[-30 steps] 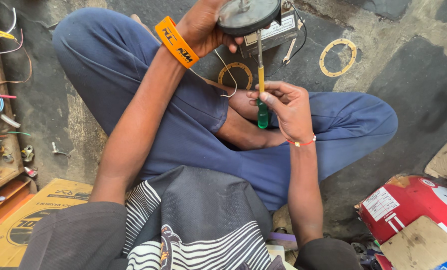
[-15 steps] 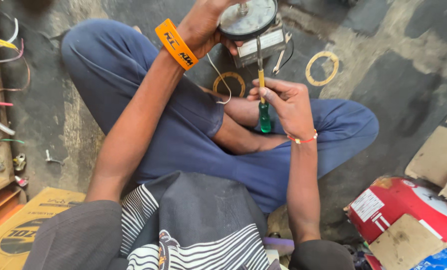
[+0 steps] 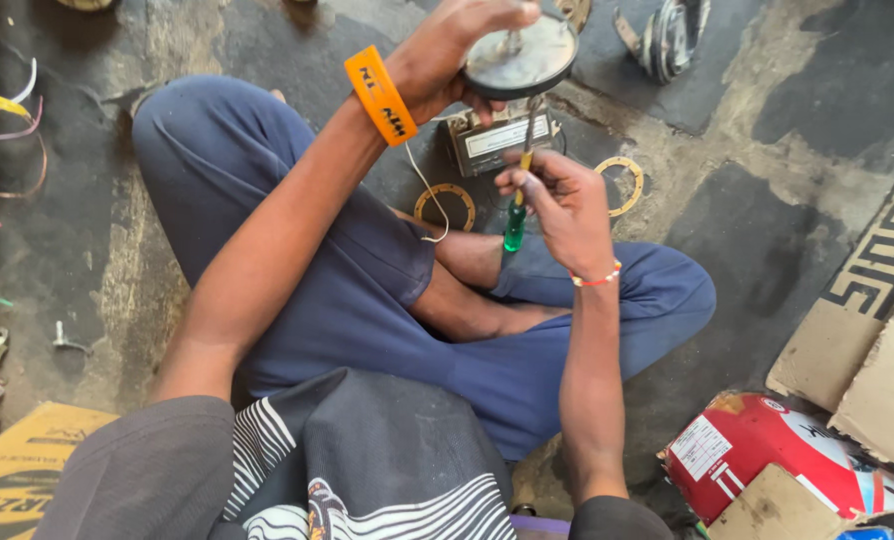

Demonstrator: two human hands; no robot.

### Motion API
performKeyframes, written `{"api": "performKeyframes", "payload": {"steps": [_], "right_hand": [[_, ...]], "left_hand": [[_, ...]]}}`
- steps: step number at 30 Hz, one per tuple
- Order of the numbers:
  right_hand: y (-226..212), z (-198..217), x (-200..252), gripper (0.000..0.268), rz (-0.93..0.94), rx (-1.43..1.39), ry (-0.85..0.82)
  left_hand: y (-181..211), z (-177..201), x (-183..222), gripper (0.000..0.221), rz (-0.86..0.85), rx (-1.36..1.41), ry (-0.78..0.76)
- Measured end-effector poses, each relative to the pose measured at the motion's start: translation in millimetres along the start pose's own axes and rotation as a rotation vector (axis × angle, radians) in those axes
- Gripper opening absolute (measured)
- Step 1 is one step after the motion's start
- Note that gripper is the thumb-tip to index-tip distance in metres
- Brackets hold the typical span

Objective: The person sits on the floor and uses a screwdriver to disassemble and reassemble a circular electrical component, likely a speaker or motor. They remove a cover, adjust internal parts, and reattach the cover, handling the component and tools with both hands.

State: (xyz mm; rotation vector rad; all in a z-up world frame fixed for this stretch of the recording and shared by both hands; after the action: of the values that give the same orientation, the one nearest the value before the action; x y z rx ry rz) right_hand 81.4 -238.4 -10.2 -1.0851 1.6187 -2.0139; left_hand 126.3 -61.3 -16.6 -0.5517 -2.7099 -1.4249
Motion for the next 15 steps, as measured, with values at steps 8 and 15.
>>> {"api": "performKeyframes", "payload": {"steps": [8, 15], "right_hand": [[7, 14, 4, 0.023, 0.102, -0.108, 0.065], [10, 23, 3, 0.025, 0.182, -0.081, 0.15]], "left_hand": [[-26, 16, -11, 0.052, 0.02, 0.015, 0.01], [-27, 12, -8, 0.054, 0.043, -0.008, 0.003]]}}
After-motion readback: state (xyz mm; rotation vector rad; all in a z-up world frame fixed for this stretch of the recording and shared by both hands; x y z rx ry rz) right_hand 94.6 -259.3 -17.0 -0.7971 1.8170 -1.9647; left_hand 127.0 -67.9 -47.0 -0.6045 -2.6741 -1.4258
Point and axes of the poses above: each hand's wrist, its own x-axis away from the middle knuckle, its own z-axis out of the back of the hand, y = z × x, the point moved 9 cm from there along -x, towards the middle knuckle, and after that the axes turned 8 degrees about -y, right-handed, at the moved point
